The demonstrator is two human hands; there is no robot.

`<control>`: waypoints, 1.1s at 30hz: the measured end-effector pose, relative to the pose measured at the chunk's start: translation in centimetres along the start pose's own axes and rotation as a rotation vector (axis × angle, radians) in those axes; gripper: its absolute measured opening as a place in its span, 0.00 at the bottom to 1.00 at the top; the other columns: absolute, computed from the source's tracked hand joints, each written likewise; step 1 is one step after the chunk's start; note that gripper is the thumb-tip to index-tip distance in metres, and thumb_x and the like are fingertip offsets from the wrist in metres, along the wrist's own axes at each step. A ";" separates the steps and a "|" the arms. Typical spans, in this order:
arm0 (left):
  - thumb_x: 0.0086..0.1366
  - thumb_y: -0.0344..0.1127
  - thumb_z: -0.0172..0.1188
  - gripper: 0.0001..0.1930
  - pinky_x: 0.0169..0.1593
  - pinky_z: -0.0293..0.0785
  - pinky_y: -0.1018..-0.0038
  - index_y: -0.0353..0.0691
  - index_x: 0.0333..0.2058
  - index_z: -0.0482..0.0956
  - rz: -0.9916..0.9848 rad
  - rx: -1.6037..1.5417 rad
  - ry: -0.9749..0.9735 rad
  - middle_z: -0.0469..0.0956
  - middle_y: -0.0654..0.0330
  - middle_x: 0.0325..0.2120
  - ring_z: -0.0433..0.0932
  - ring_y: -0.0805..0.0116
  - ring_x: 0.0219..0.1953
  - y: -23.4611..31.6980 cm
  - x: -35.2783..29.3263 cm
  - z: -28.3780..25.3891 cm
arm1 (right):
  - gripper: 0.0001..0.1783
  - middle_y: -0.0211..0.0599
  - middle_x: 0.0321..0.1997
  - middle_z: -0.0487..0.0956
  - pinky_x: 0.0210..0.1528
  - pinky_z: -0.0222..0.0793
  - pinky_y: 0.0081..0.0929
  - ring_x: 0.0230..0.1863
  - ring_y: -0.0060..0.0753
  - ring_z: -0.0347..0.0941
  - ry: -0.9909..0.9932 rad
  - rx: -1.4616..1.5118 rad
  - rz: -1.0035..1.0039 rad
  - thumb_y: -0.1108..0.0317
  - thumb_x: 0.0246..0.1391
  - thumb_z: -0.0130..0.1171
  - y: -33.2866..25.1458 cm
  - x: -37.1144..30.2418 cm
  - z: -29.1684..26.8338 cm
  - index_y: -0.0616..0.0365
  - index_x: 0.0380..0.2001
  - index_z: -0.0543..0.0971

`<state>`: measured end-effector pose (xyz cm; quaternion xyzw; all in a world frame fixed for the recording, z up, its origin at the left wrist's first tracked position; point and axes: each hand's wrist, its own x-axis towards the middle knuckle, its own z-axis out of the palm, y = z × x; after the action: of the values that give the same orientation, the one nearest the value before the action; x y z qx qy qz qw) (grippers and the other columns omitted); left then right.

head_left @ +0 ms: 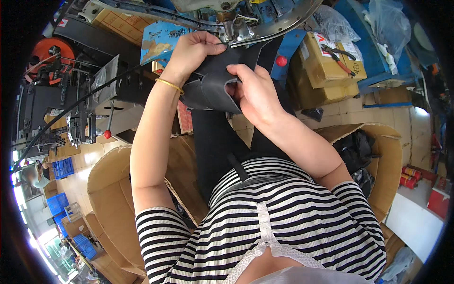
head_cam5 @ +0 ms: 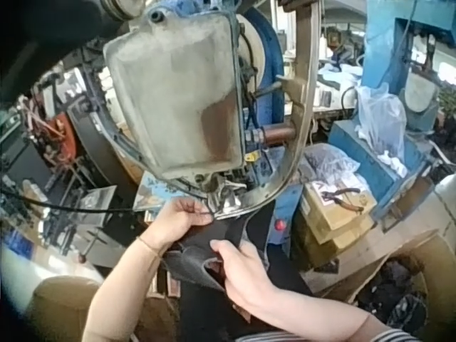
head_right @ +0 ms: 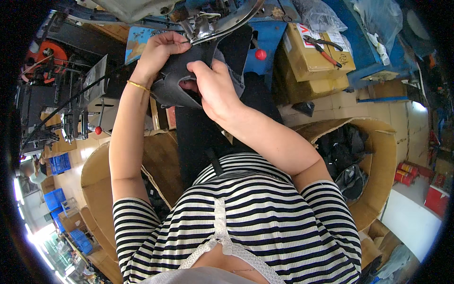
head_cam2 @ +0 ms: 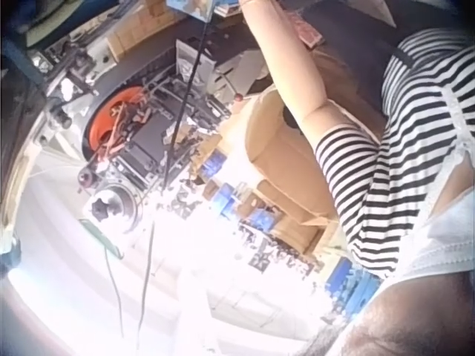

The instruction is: Inspecting, stretching, and preparing shoe upper leather components near a lasting machinery unit.

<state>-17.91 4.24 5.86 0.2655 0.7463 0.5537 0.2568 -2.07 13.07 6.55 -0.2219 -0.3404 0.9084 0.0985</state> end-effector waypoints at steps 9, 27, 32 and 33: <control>0.55 0.31 0.66 0.05 0.31 0.71 0.80 0.38 0.28 0.79 -0.247 -0.082 -0.026 0.79 0.64 0.25 0.75 0.76 0.25 -0.6 0.2 -0.3 | 0.07 0.35 0.36 0.76 0.33 0.73 0.25 0.32 0.26 0.74 -0.039 -0.039 -0.007 0.74 0.56 0.53 0.4 0.5 0.1 0.63 0.39 0.73; 0.64 0.42 0.59 0.13 0.37 0.69 0.81 0.36 0.31 0.80 -0.064 0.093 -0.114 0.78 0.68 0.24 0.74 0.81 0.31 -2.5 -4.3 0.3 | 0.17 0.38 0.39 0.78 0.42 0.69 0.26 0.39 0.28 0.74 -0.214 -0.528 -0.309 0.66 0.59 0.52 4.9 -1.3 -3.8 0.69 0.45 0.71; 0.63 0.64 0.52 0.35 0.33 0.70 0.78 0.28 0.29 0.81 -0.393 -0.241 -0.080 0.78 0.62 0.24 0.74 0.77 0.26 -2.9 -8.7 1.7 | 0.34 0.54 0.37 0.76 0.45 0.71 0.37 0.42 0.53 0.75 -0.680 -1.459 -0.584 0.65 0.46 0.62 10.3 -5.6 -7.7 0.76 0.52 0.64; 0.63 0.56 0.59 0.27 0.29 0.69 0.78 0.31 0.27 0.82 -0.664 -0.115 -0.075 0.77 0.65 0.21 0.72 0.78 0.23 -4.0 -7.4 2.0 | 0.38 0.55 0.38 0.76 0.46 0.71 0.40 0.43 0.53 0.74 -0.839 -1.568 -0.536 0.64 0.44 0.64 10.9 -5.7 -8.4 0.78 0.54 0.63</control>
<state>-11.60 -0.37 2.16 0.0133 0.7495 0.4709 0.4651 6.61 7.85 -4.37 0.2077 -0.9049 0.3714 -0.0043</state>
